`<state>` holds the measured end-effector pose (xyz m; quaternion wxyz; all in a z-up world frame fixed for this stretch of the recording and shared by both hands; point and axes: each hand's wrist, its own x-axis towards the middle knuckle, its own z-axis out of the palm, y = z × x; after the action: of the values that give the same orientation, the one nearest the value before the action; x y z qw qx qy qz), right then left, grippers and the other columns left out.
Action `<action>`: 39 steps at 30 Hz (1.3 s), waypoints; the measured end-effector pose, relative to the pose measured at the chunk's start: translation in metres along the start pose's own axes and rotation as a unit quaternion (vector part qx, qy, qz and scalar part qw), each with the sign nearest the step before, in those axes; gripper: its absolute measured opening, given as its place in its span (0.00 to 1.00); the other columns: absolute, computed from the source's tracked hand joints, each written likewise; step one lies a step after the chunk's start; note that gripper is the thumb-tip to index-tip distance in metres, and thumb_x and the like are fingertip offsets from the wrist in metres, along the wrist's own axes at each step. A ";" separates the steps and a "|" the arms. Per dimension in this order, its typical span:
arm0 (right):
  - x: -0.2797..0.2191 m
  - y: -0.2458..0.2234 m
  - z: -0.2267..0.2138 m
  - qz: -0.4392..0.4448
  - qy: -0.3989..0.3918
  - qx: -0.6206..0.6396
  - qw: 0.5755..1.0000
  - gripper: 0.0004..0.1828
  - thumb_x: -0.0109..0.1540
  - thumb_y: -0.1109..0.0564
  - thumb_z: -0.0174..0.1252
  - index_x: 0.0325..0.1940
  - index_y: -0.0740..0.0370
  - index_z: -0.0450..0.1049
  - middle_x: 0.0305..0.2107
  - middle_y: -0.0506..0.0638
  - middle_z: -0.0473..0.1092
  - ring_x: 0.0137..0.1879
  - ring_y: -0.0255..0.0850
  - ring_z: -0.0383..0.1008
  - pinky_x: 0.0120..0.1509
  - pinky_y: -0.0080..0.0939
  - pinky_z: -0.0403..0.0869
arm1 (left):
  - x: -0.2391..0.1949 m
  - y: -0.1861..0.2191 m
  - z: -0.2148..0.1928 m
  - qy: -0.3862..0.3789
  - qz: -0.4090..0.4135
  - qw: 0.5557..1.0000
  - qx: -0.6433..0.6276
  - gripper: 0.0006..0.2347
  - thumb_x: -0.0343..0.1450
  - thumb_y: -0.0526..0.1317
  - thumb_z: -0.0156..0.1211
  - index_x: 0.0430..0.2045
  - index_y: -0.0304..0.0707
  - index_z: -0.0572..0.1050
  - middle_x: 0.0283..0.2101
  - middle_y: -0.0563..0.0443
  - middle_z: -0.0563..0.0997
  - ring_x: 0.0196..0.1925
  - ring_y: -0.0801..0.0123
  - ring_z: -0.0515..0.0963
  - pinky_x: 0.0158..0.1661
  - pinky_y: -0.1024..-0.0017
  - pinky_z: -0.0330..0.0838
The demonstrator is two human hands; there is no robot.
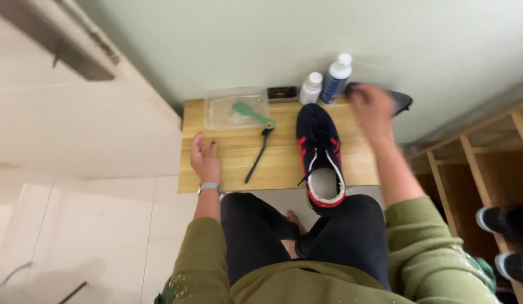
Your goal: The person cleans a dark blue sneaker with red accents using a green brush and a dark cloth. They dip the brush into a plastic container of water, scrub the shoe's upper and sole, and wipe it with the cloth. The person also moves a small pouch and a black brush on the table to clear space.
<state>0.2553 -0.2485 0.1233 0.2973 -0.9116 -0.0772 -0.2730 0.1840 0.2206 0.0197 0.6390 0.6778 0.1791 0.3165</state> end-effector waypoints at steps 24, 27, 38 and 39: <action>-0.049 -0.267 0.022 -0.337 0.029 0.074 0.938 0.16 0.60 0.57 0.68 0.53 0.54 0.81 0.47 0.53 0.75 0.56 0.53 0.75 0.59 0.51 0.72 | -0.061 0.266 -0.067 -0.115 0.475 0.836 0.247 0.25 0.68 0.53 0.61 0.62 0.56 0.70 0.71 0.46 0.64 0.75 0.42 0.55 0.69 0.42 0.41; -0.063 -0.325 0.058 -0.340 -0.093 0.248 0.902 0.15 0.60 0.57 0.67 0.52 0.56 0.79 0.45 0.54 0.75 0.50 0.55 0.76 0.52 0.51 0.74 | -0.026 0.215 -0.107 -0.150 0.455 0.781 0.400 0.23 0.62 0.47 0.62 0.53 0.68 0.75 0.57 0.61 0.72 0.61 0.55 0.67 0.57 0.53 0.54; -0.002 -0.219 0.113 -0.083 -0.299 -0.180 0.934 0.27 0.65 0.37 0.56 0.68 0.35 0.70 0.63 0.55 0.58 0.65 0.60 0.65 0.54 0.67 0.75 | -0.037 0.106 -0.058 -0.160 0.368 0.781 0.479 0.16 0.64 0.31 0.57 0.42 0.57 0.81 0.53 0.48 0.78 0.42 0.57 0.77 0.38 0.62 0.69; -0.001 -0.216 0.111 -0.060 -0.336 -0.179 0.923 0.26 0.67 0.38 0.53 0.70 0.35 0.69 0.63 0.56 0.58 0.67 0.63 0.64 0.55 0.69 0.74 | -0.045 0.110 -0.051 -0.155 0.376 0.781 0.474 0.14 0.60 0.32 0.56 0.37 0.46 0.80 0.56 0.42 0.77 0.46 0.53 0.74 0.40 0.60 0.66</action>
<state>0.2388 -0.0079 0.1555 0.0689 -0.9816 -0.1768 0.0225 0.0994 0.2172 0.1172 0.0864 0.9487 -0.0635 0.2975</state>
